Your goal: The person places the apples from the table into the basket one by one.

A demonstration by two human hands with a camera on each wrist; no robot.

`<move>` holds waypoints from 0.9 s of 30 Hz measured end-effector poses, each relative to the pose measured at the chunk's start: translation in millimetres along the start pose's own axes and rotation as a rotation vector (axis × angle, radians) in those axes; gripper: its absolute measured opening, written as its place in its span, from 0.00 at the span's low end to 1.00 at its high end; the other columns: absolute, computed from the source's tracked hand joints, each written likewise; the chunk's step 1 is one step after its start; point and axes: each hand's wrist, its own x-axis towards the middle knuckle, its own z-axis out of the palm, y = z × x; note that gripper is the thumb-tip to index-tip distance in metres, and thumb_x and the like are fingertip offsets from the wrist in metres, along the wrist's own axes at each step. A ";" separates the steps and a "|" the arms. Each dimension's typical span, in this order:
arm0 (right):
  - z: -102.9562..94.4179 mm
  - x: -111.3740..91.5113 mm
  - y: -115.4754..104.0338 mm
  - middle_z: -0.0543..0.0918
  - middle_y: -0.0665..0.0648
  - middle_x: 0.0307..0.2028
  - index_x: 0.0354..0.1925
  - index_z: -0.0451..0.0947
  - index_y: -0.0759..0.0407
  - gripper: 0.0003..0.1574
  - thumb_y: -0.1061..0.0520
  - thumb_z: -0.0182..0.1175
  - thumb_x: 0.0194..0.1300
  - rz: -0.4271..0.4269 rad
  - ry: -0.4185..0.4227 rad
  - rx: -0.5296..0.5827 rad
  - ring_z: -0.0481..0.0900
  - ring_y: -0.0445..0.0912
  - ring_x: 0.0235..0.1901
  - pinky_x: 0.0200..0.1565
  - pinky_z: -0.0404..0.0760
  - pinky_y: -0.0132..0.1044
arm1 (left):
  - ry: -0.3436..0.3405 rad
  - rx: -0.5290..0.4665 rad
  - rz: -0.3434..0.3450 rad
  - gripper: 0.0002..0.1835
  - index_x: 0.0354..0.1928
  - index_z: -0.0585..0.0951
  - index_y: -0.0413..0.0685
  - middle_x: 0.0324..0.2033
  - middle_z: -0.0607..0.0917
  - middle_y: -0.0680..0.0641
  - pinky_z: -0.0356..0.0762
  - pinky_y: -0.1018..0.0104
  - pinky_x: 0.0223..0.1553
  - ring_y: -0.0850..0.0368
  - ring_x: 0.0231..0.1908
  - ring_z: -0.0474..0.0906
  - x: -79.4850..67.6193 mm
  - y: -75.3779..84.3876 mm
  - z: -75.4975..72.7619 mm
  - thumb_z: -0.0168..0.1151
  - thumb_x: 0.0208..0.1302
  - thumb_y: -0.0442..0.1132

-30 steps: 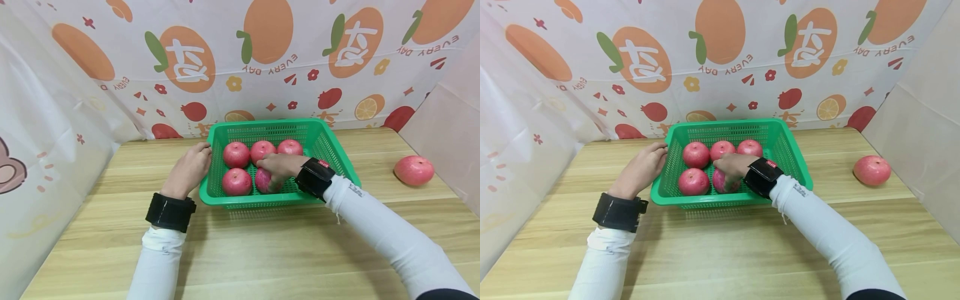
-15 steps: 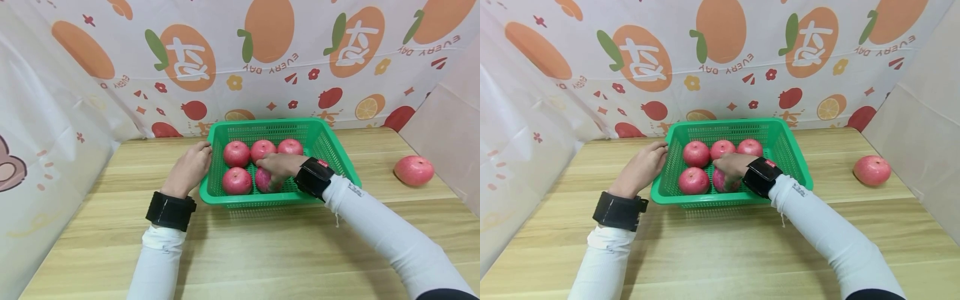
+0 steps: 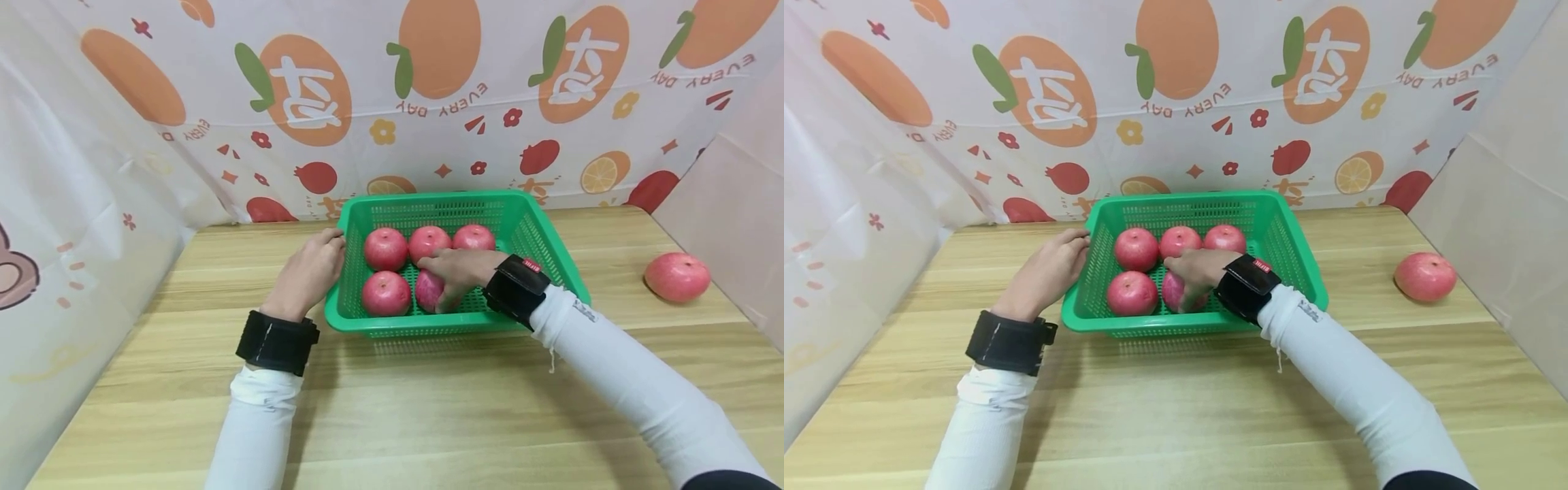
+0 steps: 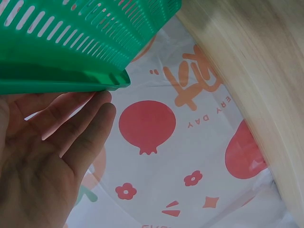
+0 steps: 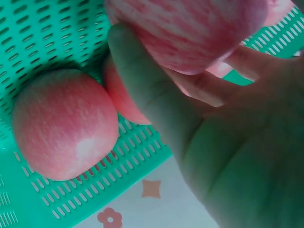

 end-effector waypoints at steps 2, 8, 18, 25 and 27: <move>-3.1 -3.9 -0.2 0.66 0.60 0.68 0.77 0.58 0.53 0.53 0.49 0.73 0.62 -0.015 0.015 0.038 0.70 0.53 0.59 0.55 0.81 0.51 | 0.008 0.003 0.004 0.13 0.52 0.80 0.20 0.57 0.79 0.27 0.77 0.42 0.58 0.32 0.57 0.77 -0.5 0.0 -1.1 0.57 0.72 0.26; -13.9 -14.9 8.1 0.67 0.66 0.69 0.74 0.62 0.61 0.47 0.50 0.70 0.65 -0.101 0.125 0.066 0.69 0.58 0.64 0.61 0.77 0.54 | 0.001 0.009 0.010 0.14 0.53 0.80 0.21 0.57 0.78 0.27 0.77 0.43 0.58 0.33 0.57 0.77 -0.6 0.2 -0.3 0.59 0.71 0.27; -32.0 -30.2 35.5 0.75 0.65 0.63 0.64 0.76 0.65 0.31 0.53 0.67 0.67 -0.118 0.382 0.061 0.69 0.60 0.64 0.62 0.74 0.58 | 0.014 0.017 0.015 0.14 0.53 0.80 0.21 0.56 0.79 0.27 0.77 0.43 0.58 0.33 0.57 0.78 -1.3 0.2 -0.4 0.60 0.70 0.27; -29.0 -35.2 49.2 0.80 0.65 0.55 0.56 0.80 0.66 0.20 0.61 0.61 0.67 -0.176 0.493 -0.012 0.75 0.60 0.56 0.58 0.77 0.56 | 0.009 0.019 0.016 0.14 0.52 0.80 0.21 0.57 0.79 0.27 0.77 0.43 0.58 0.33 0.57 0.78 -1.4 0.0 -1.2 0.60 0.71 0.27; -28.7 -36.4 50.7 0.80 0.64 0.55 0.55 0.81 0.66 0.20 0.61 0.61 0.67 -0.168 0.501 -0.015 0.75 0.59 0.56 0.57 0.78 0.55 | 0.010 0.020 0.018 0.14 0.52 0.80 0.21 0.57 0.79 0.27 0.77 0.43 0.58 0.33 0.57 0.78 -1.4 -0.1 -1.1 0.60 0.71 0.27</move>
